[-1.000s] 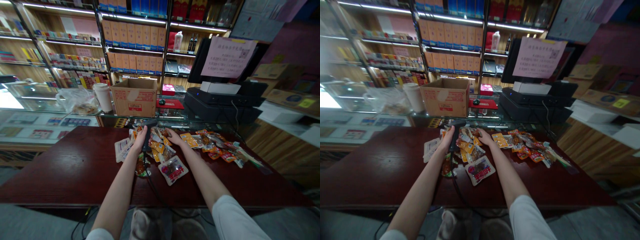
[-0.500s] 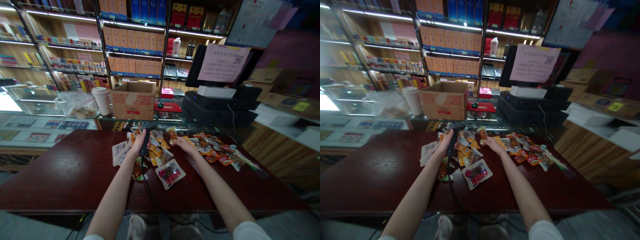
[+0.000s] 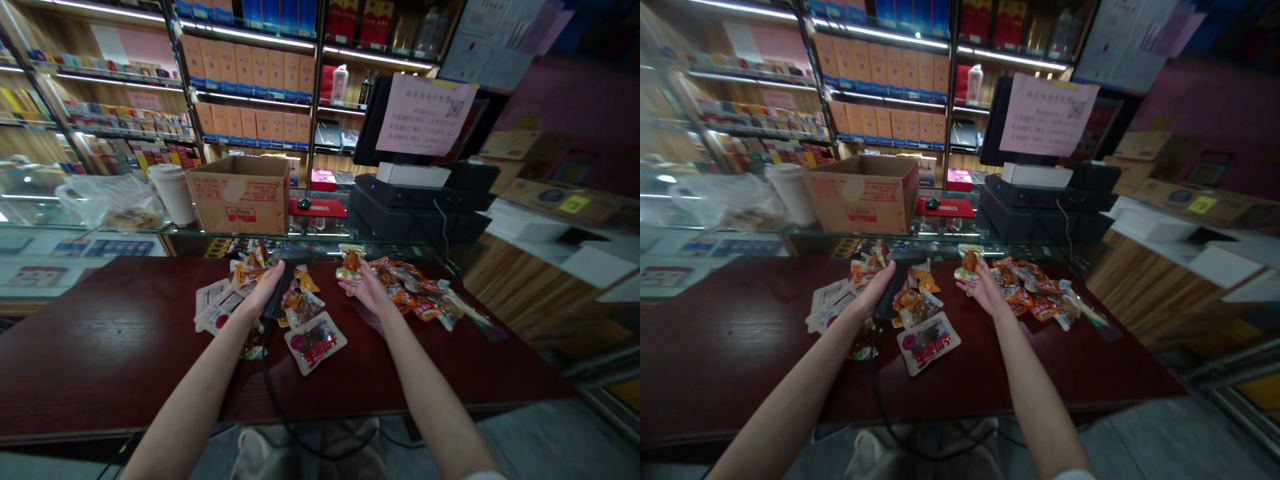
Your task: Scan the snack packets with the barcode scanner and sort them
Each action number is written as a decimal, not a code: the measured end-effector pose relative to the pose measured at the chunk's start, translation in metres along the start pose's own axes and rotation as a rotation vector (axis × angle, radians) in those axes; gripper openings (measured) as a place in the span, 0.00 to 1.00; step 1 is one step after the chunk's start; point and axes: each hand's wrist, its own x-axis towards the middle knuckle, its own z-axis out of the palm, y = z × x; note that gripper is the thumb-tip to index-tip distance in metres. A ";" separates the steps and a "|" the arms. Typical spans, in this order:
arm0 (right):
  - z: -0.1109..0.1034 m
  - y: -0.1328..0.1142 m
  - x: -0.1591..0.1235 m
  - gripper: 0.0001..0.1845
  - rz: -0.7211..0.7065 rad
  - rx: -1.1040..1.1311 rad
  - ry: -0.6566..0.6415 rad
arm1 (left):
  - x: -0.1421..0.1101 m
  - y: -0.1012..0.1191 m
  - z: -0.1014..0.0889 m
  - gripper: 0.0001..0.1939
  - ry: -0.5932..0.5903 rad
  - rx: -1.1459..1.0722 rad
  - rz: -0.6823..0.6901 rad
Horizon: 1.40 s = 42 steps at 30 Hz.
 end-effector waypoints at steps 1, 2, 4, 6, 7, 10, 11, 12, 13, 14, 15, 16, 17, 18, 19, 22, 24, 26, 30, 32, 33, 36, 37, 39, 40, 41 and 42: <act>0.001 0.000 0.001 0.19 -0.012 0.013 0.017 | 0.000 -0.001 0.001 0.36 -0.005 -0.003 -0.001; 0.002 0.000 0.002 0.18 -0.022 0.024 0.031 | 0.000 -0.002 0.002 0.36 -0.012 -0.006 -0.004; 0.003 0.001 0.002 0.18 -0.040 0.047 0.046 | 0.000 -0.004 0.003 0.36 -0.034 -0.011 -0.008; 0.003 0.003 0.002 0.18 -0.044 0.060 0.036 | 0.000 -0.007 0.006 0.35 -0.063 -0.017 -0.018; 0.003 0.004 0.002 0.18 -0.044 0.053 0.025 | 0.000 -0.008 0.007 0.35 -0.077 -0.016 -0.029; 0.001 0.010 0.003 0.19 -0.071 -0.039 -0.007 | -0.001 -0.011 0.010 0.34 -0.110 0.012 -0.080; 0.000 0.012 0.004 0.20 -0.102 -0.098 -0.002 | -0.001 -0.012 0.011 0.35 -0.114 0.023 -0.089; 0.000 0.015 0.005 0.22 -0.149 -0.174 0.015 | -0.001 -0.012 0.011 0.35 -0.116 0.029 -0.092; -0.001 0.017 0.006 0.24 -0.212 -0.272 0.037 | 0.000 -0.013 0.011 0.35 -0.115 0.027 -0.089; -0.001 0.019 0.007 0.26 -0.290 -0.391 0.062 | 0.000 -0.013 0.011 0.35 -0.114 0.018 -0.083; -0.001 0.020 0.007 0.26 -0.373 -0.526 0.084 | 0.001 -0.013 0.010 0.35 -0.113 0.004 -0.076; -0.001 0.021 0.007 0.25 -0.452 -0.668 0.096 | 0.002 -0.013 0.010 0.36 -0.111 -0.013 -0.069; -0.001 0.020 0.006 0.23 -0.521 -0.802 0.096 | 0.002 -0.013 0.009 0.36 -0.106 -0.031 -0.062; -0.001 0.019 0.004 0.21 -0.578 -0.917 0.087 | 0.003 -0.013 0.008 0.37 -0.099 -0.046 -0.058; -0.001 0.017 0.002 0.20 -0.623 -1.008 0.076 | 0.003 -0.013 0.008 0.37 -0.093 -0.055 -0.055; -0.001 0.010 -0.003 0.21 -0.719 -1.146 0.066 | 0.003 -0.014 0.007 0.37 -0.098 -0.033 -0.075; -0.003 0.007 -0.005 0.21 -0.764 -1.187 0.098 | 0.004 -0.015 0.008 0.37 -0.121 -0.004 -0.102; -0.003 0.005 -0.006 0.19 -0.807 -1.221 0.126 | 0.004 -0.017 0.009 0.38 -0.126 0.008 -0.107; -0.002 0.005 -0.006 0.15 -0.907 -1.285 0.121 | 0.004 -0.017 0.011 0.38 -0.129 0.028 -0.112; 0.000 0.006 -0.006 0.13 -0.978 -1.309 0.118 | 0.004 -0.016 0.011 0.39 -0.133 0.042 -0.121; 0.000 0.006 -0.006 0.13 -1.013 -1.318 0.120 | 0.003 -0.015 0.011 0.38 -0.132 0.045 -0.117; 0.002 0.008 -0.005 0.13 -1.078 -1.337 0.137 | 0.002 -0.014 0.011 0.38 -0.149 0.055 -0.099; 0.002 0.009 -0.005 0.14 -1.089 -1.341 0.143 | 0.001 -0.015 0.012 0.37 -0.156 0.054 -0.088; 0.002 0.010 -0.003 0.14 -1.109 -1.346 0.158 | 0.001 -0.016 0.014 0.36 -0.167 0.049 -0.068; 0.001 0.010 -0.002 0.14 -1.118 -1.348 0.164 | 0.001 -0.017 0.015 0.35 -0.165 0.047 -0.064; 0.001 0.011 -0.002 0.14 -1.124 -1.352 0.168 | 0.001 -0.018 0.016 0.35 -0.161 0.048 -0.069; 0.001 0.011 -0.001 0.14 -1.124 -1.358 0.169 | 0.002 -0.019 0.017 0.35 -0.158 0.052 -0.080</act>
